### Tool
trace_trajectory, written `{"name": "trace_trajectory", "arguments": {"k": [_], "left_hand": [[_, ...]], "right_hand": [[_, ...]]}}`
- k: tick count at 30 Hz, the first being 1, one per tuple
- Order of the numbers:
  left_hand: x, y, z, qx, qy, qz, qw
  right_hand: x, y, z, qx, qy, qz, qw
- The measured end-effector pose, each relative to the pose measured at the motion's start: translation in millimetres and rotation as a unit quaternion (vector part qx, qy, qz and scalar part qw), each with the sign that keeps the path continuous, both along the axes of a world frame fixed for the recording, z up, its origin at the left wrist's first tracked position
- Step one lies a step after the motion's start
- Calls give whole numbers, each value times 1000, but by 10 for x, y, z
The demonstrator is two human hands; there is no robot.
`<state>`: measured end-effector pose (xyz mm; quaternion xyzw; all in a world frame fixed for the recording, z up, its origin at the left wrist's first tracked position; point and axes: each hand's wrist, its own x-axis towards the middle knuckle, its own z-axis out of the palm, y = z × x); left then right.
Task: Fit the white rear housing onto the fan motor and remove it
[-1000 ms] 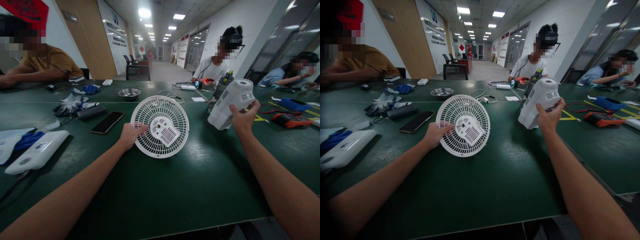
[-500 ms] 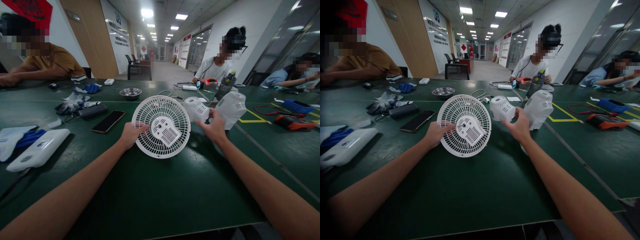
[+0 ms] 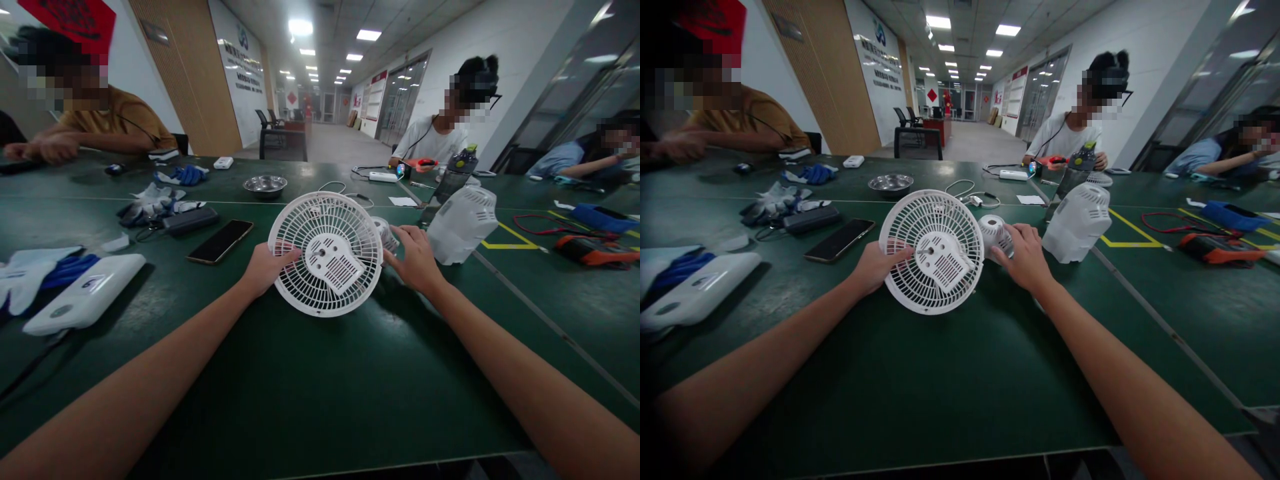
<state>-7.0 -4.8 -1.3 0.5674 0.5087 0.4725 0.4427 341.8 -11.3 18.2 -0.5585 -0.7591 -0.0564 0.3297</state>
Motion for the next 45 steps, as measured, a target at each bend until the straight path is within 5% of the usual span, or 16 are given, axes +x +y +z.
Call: {"name": "trace_trajectory", "arguments": {"k": [3,5,9,11,13,17,21,26,32,38,45], "left_hand": [[1,14,-10,-2,6,6,1000],[-2,27,-30,4,1,6,1000],[4,13,-34,16,-24,11,1000],[13,-11,-10,28,-31,16,999],[20,-30,16,45,-24,22,998],[27,-13,8,94,14,43,995],[28,73,-93,106,4,7,994],[-3,163,-162,19,-118,-47,992],[-50,97,-20,-96,-219,-78,968],[-71,86,30,-219,-249,-122,936],[9,125,-4,-210,-229,-59,949]], "right_hand": [[-236,-168,64,-150,191,82,966],[-415,-276,35,-333,344,144,866],[-692,-463,-60,-501,495,241,668],[-772,-540,-76,-534,516,277,610],[-828,-601,-72,-528,535,287,594],[-906,-655,-48,-451,578,263,627],[-877,-619,-11,-311,596,217,708],[-675,-547,82,-170,481,169,843],[-538,-504,37,-100,316,158,930],[-487,-461,-7,-89,181,177,963],[-469,-443,42,-100,80,235,964]]}}
